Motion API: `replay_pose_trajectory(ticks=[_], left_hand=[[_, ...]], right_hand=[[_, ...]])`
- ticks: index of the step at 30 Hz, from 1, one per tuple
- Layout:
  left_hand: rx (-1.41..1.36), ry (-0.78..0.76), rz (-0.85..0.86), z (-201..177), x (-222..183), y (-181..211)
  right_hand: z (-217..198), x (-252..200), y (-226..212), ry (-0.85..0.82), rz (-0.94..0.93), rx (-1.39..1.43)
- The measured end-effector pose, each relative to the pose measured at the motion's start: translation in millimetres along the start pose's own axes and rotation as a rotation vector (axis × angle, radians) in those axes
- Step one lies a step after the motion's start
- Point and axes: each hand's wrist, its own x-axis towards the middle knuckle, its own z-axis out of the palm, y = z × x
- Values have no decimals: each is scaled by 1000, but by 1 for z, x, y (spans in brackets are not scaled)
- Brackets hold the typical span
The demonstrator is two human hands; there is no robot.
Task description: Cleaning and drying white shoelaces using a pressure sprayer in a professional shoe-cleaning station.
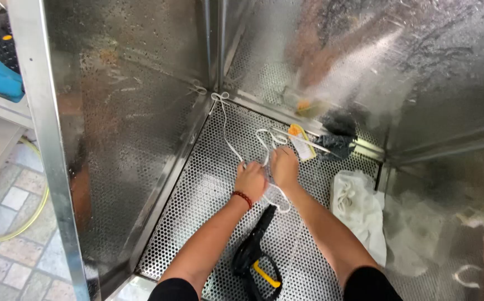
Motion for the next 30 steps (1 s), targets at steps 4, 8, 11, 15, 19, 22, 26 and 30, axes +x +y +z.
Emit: replay_pose_trajectory(ticks=[4, 8, 11, 15, 19, 22, 26, 30], left_hand=[[-16, 109, -75, 52, -1, -33], [-801, 407, -294, 65, -16, -34], [-1276, 105, -534, 43, -28, -18], [-1105, -215, -518, 35, -44, -10], [-1044, -75, -421, 56, -70, -40], [-856, -23, -457, 9, -90, -40], [-657, -32, -536, -52, -114, -27], [-654, -5, -547, -59, -122, -27]], right_hand=[[-58, -61, -32, 94, 115, 149], [-86, -127, -50, -122, 347, 442], [-106, -134, -79, -392, 243, 622], [-124, -101, -74, -840, 88, 644], [-87, -45, 8, -199, 78, 433], [-57, -2, 37, 86, 332, -60], [-9, 3, 49, 204, 457, -93], [-14, -19, 41, 51, 670, -8]])
